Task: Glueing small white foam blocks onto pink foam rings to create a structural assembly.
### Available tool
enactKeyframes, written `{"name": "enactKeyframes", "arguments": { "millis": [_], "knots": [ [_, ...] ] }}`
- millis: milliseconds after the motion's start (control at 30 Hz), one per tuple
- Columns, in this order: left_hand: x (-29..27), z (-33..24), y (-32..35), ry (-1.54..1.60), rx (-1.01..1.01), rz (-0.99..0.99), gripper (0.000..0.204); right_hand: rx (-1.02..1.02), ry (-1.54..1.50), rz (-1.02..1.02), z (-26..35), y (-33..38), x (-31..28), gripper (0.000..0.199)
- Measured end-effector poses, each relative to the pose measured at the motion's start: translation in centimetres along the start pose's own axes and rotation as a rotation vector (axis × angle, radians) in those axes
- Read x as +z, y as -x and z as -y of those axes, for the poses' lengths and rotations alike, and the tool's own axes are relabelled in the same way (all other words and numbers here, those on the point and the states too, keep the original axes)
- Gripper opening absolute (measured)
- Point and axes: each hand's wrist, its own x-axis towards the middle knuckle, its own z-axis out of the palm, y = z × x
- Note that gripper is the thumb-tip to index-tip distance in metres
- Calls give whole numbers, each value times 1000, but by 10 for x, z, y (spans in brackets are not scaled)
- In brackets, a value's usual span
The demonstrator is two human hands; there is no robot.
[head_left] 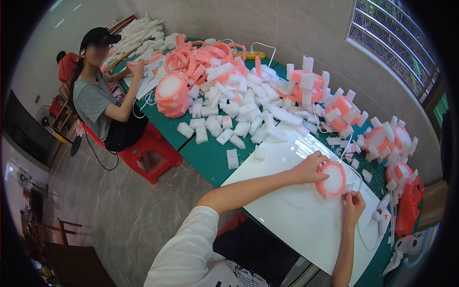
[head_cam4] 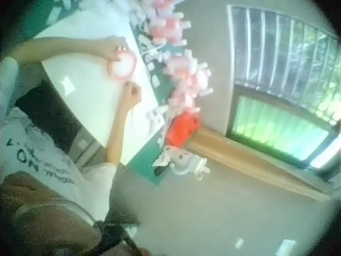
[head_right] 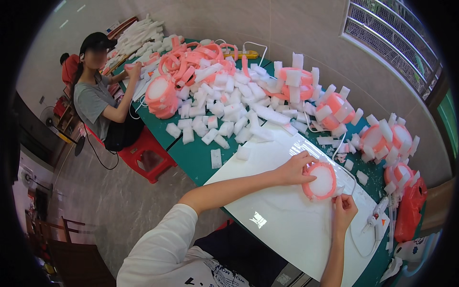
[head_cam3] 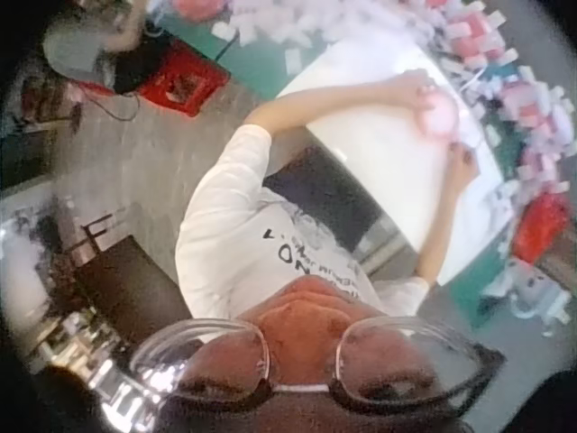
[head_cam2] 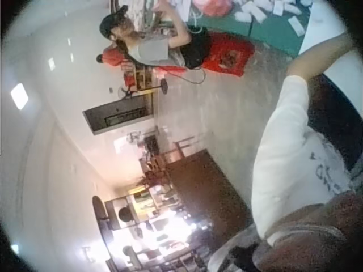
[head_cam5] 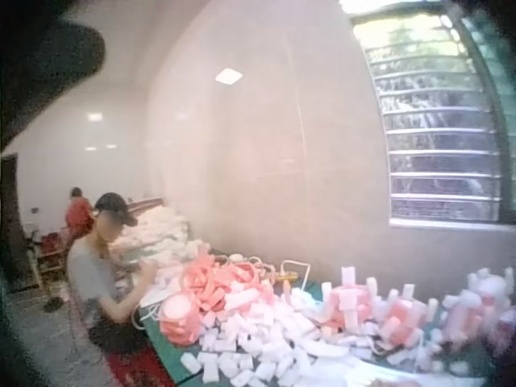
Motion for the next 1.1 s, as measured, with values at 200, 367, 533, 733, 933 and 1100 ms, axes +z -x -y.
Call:
{"name": "enactKeyframes", "arguments": {
  "millis": [200, 367, 533, 733, 933, 1100],
  "knots": [
    [6, -3, 1, 31, -84, 50, 51, 34, -25, -65, 0, 6, -4, 7],
    [1, -4, 3, -83, -21, 65, 55, 110, -19, -42, 3, 9, -2, 6],
    [-7, -17, 2, -76, -104, 65, 57, 125, -20, -11, 3, 7, 0, 8],
    [-5, -27, -1, 41, -396, 76, 54, 210, -78, 71, 8, 1, -11, 9],
    [-5, -16, 3, 81, -313, 84, 53, 308, -218, 105, 14, 5, -7, 11],
    [-4, -11, 0, 71, -334, 99, 53, 260, -209, 52, 11, 6, -4, 9]
  ]
}}
